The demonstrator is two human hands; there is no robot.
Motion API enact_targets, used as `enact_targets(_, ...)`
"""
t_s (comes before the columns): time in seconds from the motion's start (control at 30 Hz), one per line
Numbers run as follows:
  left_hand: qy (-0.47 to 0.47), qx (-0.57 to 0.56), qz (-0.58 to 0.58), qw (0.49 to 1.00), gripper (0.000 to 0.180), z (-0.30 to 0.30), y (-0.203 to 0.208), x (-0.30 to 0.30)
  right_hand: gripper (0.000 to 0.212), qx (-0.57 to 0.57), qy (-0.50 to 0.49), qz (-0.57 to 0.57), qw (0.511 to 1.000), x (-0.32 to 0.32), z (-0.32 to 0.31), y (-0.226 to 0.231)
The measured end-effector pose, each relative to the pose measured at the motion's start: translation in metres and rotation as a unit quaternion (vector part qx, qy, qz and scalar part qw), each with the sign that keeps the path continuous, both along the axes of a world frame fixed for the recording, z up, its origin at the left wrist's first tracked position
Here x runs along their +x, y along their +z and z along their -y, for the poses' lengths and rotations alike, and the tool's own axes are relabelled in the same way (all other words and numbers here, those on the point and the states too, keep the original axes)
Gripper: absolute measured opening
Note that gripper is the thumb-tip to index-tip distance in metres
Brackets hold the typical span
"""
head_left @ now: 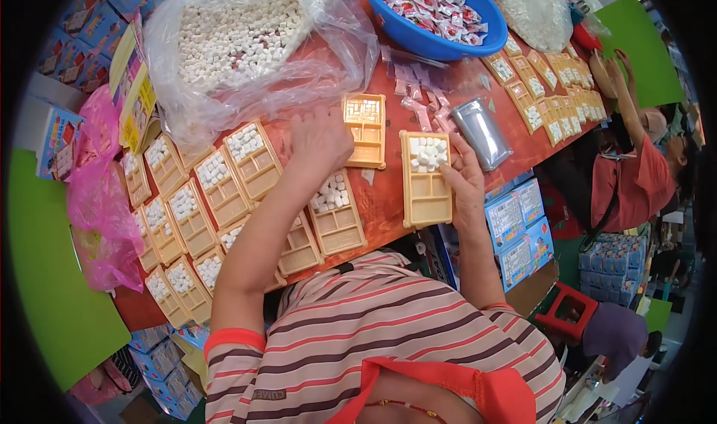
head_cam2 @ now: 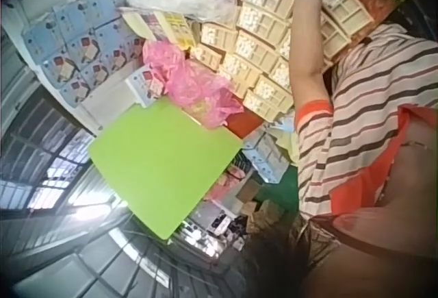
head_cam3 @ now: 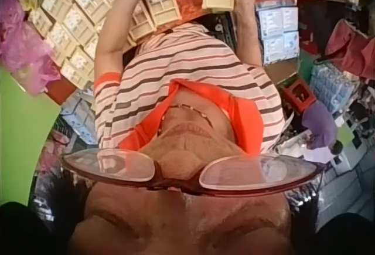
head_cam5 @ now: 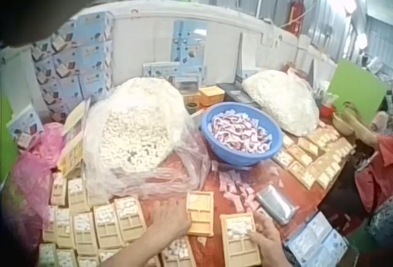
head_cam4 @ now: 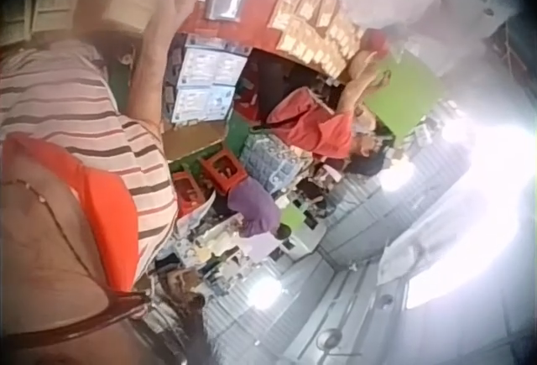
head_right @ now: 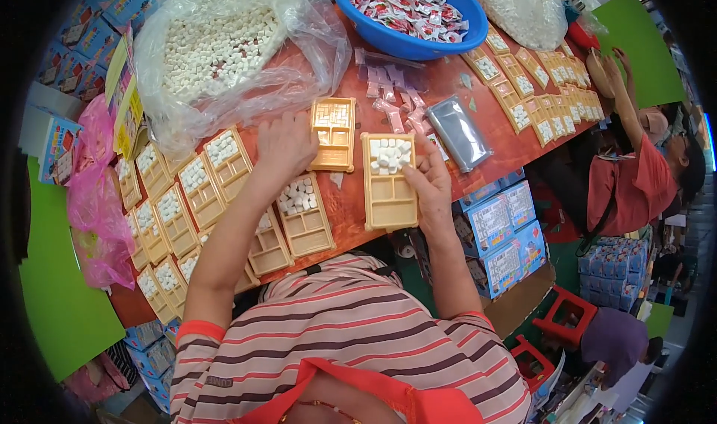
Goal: Packing small white blocks into yellow plastic trays on an assembly line.
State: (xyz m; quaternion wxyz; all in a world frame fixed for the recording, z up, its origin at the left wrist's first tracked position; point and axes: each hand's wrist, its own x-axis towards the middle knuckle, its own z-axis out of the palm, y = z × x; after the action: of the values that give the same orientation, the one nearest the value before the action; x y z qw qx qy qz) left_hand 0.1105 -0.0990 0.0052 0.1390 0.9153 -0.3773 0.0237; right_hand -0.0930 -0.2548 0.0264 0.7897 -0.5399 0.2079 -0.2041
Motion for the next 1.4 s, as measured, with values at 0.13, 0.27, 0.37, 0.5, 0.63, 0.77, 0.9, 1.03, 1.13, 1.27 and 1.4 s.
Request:
enact_targets(0.13,-0.019,0.031,0.036,0.999,0.023,0.017,-0.017,0.01,0.058,-0.002,-0.01,-0.003,1.0,0.003,0.007,-0.003)
enact_targets(0.27,0.016,0.014,-0.045,0.999,0.021,0.022,-0.006,0.017,0.058,-0.023,-0.006,-0.02,1.0,0.009,0.012,-0.006)
enact_targets(0.37,0.044,0.001,-0.103,0.994,0.027,0.006,0.007,0.022,0.057,-0.027,-0.012,-0.002,1.0,0.026,0.009,-0.001)
enact_targets(0.5,0.074,-0.161,-0.207,0.962,0.025,-0.032,0.019,0.031,0.053,-0.069,0.011,-0.011,0.997,0.05,0.015,-0.004)
enact_targets(0.63,0.069,-0.359,-0.335,0.868,0.018,-0.068,0.026,0.034,0.052,-0.135,0.051,-0.051,0.988,0.083,0.022,-0.013)
enact_targets(0.77,0.08,-0.484,-0.447,0.748,0.014,-0.096,0.027,0.03,0.053,-0.191,0.101,-0.086,0.972,0.113,0.032,-0.032)
enact_targets(0.9,0.096,-0.529,-0.506,0.675,0.024,-0.109,0.035,0.017,0.053,-0.178,0.108,-0.074,0.975,0.13,0.027,-0.046)
enact_targets(1.03,0.083,-0.536,-0.546,0.639,0.036,-0.115,0.034,0.009,0.051,-0.284,0.107,-0.118,0.945,0.132,0.03,-0.055)
enact_targets(1.13,0.079,-0.525,-0.546,0.648,0.036,-0.117,0.025,0.003,0.049,-0.351,0.098,-0.117,0.924,0.127,0.023,-0.045)
enact_targets(1.27,0.067,-0.426,-0.523,0.735,0.035,-0.11,0.025,-0.007,0.048,-0.624,0.072,-0.123,0.769,0.117,0.013,-0.011)
enact_targets(1.4,0.011,-0.38,-0.43,0.819,0.035,-0.1,0.021,-0.013,0.045,-0.365,0.217,0.001,0.905,0.109,-0.017,0.03)
